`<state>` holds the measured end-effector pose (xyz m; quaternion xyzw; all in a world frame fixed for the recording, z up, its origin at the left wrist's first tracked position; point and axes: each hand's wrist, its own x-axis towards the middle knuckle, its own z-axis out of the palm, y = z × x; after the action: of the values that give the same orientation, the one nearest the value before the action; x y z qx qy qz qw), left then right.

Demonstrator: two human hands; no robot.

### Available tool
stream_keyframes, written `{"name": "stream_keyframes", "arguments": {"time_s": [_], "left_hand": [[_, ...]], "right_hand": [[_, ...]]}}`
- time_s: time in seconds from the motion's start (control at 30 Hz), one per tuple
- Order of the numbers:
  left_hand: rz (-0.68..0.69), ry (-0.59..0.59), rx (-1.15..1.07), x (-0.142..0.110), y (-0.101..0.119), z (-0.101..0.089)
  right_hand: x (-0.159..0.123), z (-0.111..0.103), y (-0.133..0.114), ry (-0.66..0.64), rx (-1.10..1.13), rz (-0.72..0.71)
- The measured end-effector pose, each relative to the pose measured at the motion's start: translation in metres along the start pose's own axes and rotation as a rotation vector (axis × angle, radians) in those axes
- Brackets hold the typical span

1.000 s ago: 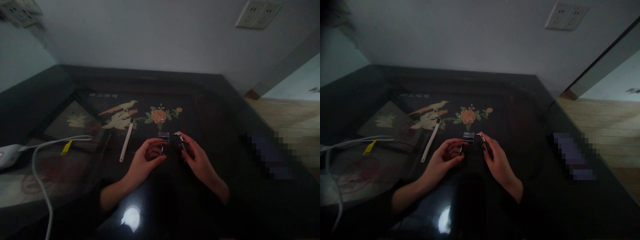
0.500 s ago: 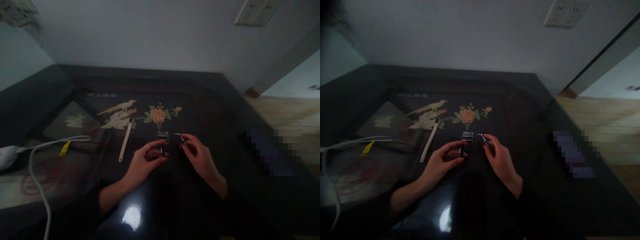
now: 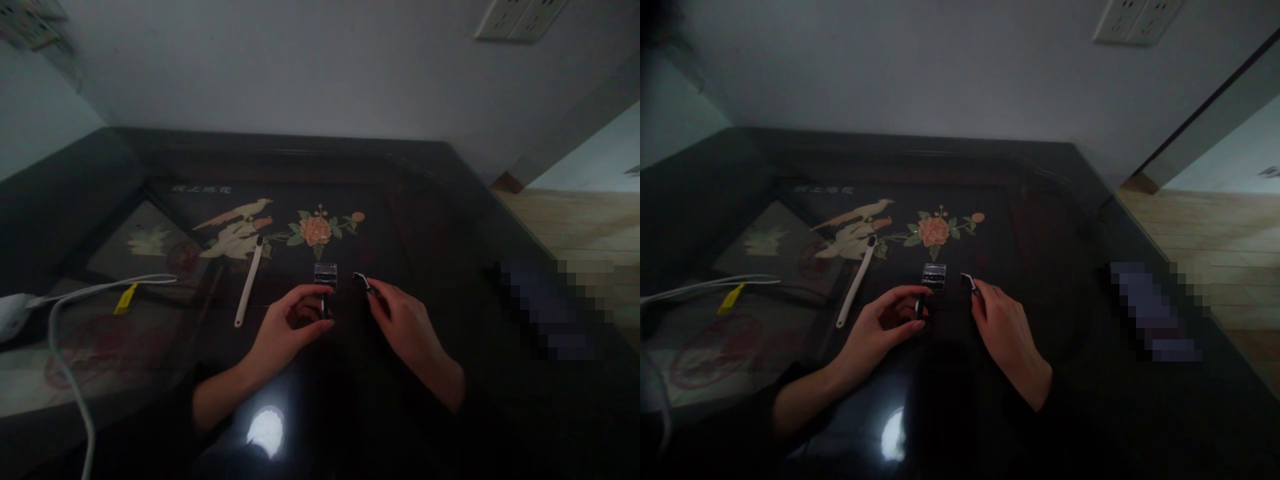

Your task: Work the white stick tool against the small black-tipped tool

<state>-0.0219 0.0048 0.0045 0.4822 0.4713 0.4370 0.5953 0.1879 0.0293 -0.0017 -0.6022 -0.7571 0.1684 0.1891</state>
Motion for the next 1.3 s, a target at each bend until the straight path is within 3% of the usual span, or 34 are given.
{"name": "stream_keyframes", "arguments": {"time_s": [0.23,0.67,0.8,0.97,1.13,1.3], "left_hand": [[0.008,-0.013,0.053,0.001,0.0,-0.001],[0.003,-0.038,0.14,-0.001,0.001,-0.001],[0.022,-0.044,0.157,0.0,0.001,-0.001],[0.049,-0.046,0.162,0.001,0.001,-0.001],[0.102,-0.187,0.226,-0.002,0.0,0.001],[0.213,-0.31,0.412,-0.005,-0.006,-0.001]], "right_hand": [[-0.001,-0.005,-0.005,-0.118,-0.183,0.082],[0.008,-0.001,-0.021,-0.159,-0.383,0.165],[0.008,-0.004,-0.018,-0.048,-0.291,0.129],[0.008,-0.011,-0.01,0.134,-0.017,-0.052],[0.01,-0.017,-0.018,0.151,0.208,-0.09],[0.02,-0.024,-0.049,0.103,0.306,-0.155]]}}
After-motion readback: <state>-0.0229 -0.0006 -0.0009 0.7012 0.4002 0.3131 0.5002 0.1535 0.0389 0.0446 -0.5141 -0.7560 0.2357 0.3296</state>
